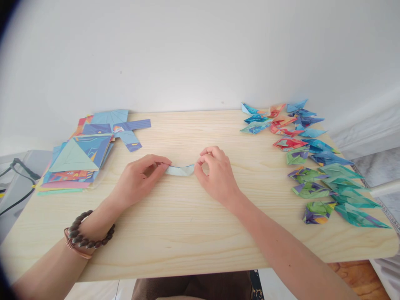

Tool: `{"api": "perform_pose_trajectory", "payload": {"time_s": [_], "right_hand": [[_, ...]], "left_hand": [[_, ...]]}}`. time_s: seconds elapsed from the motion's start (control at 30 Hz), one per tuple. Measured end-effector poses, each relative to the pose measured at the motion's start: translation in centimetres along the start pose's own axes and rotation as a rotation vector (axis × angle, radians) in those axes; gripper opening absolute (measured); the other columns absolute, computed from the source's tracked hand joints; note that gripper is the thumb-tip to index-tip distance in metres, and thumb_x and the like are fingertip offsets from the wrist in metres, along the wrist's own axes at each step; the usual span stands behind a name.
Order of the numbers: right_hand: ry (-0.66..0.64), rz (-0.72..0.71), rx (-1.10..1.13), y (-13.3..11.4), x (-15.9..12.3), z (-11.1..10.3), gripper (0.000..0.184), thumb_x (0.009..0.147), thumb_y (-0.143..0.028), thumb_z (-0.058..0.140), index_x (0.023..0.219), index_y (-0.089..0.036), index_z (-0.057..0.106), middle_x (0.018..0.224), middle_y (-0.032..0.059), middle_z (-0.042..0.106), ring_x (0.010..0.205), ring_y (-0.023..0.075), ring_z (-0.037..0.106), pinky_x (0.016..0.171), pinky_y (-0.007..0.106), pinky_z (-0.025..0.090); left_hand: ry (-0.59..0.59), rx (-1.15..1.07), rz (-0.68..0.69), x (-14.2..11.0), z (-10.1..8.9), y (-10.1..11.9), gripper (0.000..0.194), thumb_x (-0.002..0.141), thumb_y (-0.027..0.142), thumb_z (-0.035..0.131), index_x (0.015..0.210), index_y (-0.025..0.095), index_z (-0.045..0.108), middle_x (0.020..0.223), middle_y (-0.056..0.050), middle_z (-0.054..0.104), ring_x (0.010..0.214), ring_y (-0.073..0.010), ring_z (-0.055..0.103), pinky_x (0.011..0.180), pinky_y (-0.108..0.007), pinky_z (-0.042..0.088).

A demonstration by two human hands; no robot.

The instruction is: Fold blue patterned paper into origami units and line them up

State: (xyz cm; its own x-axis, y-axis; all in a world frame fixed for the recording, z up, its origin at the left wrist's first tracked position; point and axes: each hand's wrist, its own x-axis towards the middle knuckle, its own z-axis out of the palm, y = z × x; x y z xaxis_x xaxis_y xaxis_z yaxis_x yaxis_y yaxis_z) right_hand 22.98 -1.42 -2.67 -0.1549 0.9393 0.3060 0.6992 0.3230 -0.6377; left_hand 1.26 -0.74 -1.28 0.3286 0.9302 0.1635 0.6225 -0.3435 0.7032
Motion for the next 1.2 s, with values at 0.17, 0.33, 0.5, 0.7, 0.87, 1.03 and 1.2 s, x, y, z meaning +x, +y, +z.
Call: {"api": "perform_pose_trajectory", "payload": {"time_s": [0.17, 0.33, 0.5, 0.7, 0.87, 1.03, 1.2], "right_hand": [[-0.011, -0.009, -0.066, -0.1, 0.0, 0.3, 0.01, 0.079, -0.019, 0.052, 0.075, -0.017, 0.061, 0.097, 0.0085, 0.055, 0.091, 0.0209, 0.053, 0.086, 0.039, 0.041], [-0.054, 0.026, -0.126, -0.3, 0.1, 0.0, 0.012, 0.079, -0.019, 0.051, 0.071, -0.016, 0.06, 0.098, 0.0088, 0.053, 0.092, 0.0217, 0.051, 0.086, 0.04, 0.04], [-0.103, 0.022, -0.176, 0.0, 0.1, -0.2, 0.013, 0.078, -0.02, 0.051, 0.068, -0.016, 0.058, 0.1, 0.0091, 0.052, 0.094, 0.0231, 0.049, 0.086, 0.041, 0.039], [-0.1, 0.003, -0.242, 0.2, 0.1, -0.2, 0.008, 0.078, -0.019, 0.05, 0.071, -0.016, 0.054, 0.097, 0.0098, 0.049, 0.092, 0.0229, 0.048, 0.082, 0.04, 0.04], [-0.022, -0.061, -0.204, -0.2, -0.2, -0.4, 0.009, 0.075, -0.013, 0.053, 0.083, -0.016, 0.056, 0.097, 0.0088, 0.047, 0.088, 0.0202, 0.049, 0.079, 0.036, 0.04], [-0.041, -0.33, -0.164, -1.8, -1.0, 0.0, 0.014, 0.081, -0.009, 0.048, 0.086, -0.019, 0.057, 0.086, 0.0026, 0.057, 0.082, 0.0166, 0.05, 0.077, 0.033, 0.036], [-0.143, -0.198, -0.06, -2.6, -1.1, 1.0, 0.006, 0.082, -0.014, 0.049, 0.087, -0.017, 0.052, 0.074, -0.0002, 0.058, 0.074, 0.0142, 0.052, 0.074, 0.031, 0.035]], "left_hand": [[-0.065, 0.0, 0.119, 0.2, 0.1, 0.2, 0.019, 0.085, 0.035, 0.055, 0.091, 0.02, 0.064, 0.093, -0.005, 0.063, 0.088, -0.0181, 0.055, 0.082, -0.031, 0.041], [-0.069, 0.149, 0.037, 0.2, 0.1, 0.5, 0.02, 0.084, 0.036, 0.055, 0.079, 0.021, 0.066, 0.096, -0.004, 0.056, 0.095, -0.0197, 0.048, 0.088, -0.037, 0.037], [-0.051, 0.244, -0.045, 0.3, 0.6, 0.8, 0.021, 0.084, 0.037, 0.055, 0.075, 0.022, 0.066, 0.098, -0.004, 0.053, 0.101, -0.0225, 0.041, 0.093, -0.042, 0.032], [-0.008, 0.28, -0.058, 0.3, 0.9, 0.6, 0.015, 0.081, 0.034, 0.058, 0.082, 0.02, 0.064, 0.097, -0.005, 0.048, 0.1, -0.0224, 0.04, 0.093, -0.042, 0.032], [-0.017, 0.29, 0.065, 0.0, 1.0, 0.1, 0.015, 0.086, 0.031, 0.053, 0.095, 0.021, 0.06, 0.099, -0.006, 0.048, 0.099, -0.0216, 0.04, 0.089, -0.04, 0.034], [-0.045, 0.302, 0.171, -0.2, 1.2, 0.4, 0.011, 0.09, 0.024, 0.047, 0.091, 0.019, 0.057, 0.092, -0.004, 0.055, 0.098, -0.0215, 0.039, 0.087, -0.039, 0.034], [-0.093, 0.277, 0.182, -0.1, 1.1, 0.7, 0.008, 0.09, 0.021, 0.047, 0.087, 0.017, 0.054, 0.087, -0.003, 0.058, 0.094, -0.0206, 0.04, 0.083, -0.037, 0.036]]}}
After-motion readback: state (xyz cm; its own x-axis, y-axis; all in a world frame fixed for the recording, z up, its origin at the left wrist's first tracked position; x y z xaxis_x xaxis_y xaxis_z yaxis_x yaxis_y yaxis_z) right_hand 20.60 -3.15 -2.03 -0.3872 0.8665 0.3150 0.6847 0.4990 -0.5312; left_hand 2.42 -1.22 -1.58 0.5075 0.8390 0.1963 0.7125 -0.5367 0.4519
